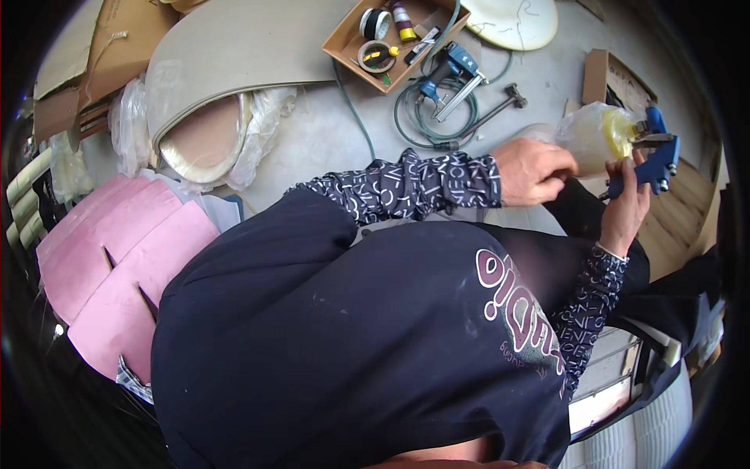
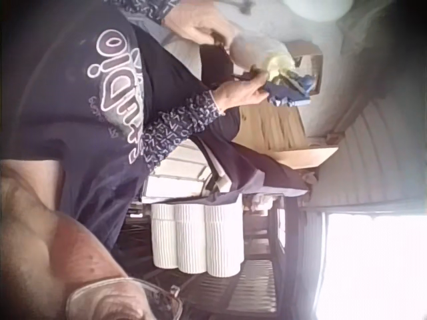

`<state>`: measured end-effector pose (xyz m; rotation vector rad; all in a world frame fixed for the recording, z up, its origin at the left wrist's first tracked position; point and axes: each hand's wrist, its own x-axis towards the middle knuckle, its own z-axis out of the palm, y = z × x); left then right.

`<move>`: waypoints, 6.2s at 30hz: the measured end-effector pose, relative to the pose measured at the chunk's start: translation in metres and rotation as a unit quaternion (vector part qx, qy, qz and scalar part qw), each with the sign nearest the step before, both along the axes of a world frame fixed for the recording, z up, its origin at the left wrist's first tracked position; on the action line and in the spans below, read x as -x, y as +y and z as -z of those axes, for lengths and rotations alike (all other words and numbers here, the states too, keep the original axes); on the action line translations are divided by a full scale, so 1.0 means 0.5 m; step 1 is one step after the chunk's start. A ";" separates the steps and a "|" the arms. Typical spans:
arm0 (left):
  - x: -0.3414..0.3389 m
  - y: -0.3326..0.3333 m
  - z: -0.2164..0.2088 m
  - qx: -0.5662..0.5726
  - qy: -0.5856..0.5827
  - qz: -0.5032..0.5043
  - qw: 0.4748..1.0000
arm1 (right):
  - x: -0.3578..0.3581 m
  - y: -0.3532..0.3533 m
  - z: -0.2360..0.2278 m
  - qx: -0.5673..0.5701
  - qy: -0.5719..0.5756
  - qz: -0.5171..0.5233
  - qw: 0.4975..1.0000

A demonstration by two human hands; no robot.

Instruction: The person attaches foam padding pieces onto the corners of a frame by hand, connects an air hose to a pneumatic stapler, and staples the fabric cover onto the frame using the stapler.

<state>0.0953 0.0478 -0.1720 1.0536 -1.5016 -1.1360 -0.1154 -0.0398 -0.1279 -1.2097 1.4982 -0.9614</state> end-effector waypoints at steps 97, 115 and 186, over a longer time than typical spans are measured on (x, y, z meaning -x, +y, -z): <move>0.083 -0.112 -0.280 0.085 0.109 -0.018 0.990 | -0.112 0.018 -0.336 0.248 -0.209 -0.045 0.945; 0.001 -0.185 -0.039 -0.052 0.168 -0.042 0.984 | -0.099 0.001 -0.083 -0.026 -0.143 -0.035 0.989; -0.166 -0.412 0.675 -0.487 0.346 -0.396 0.697 | -0.071 0.043 -0.117 -0.142 -0.330 -0.051 0.932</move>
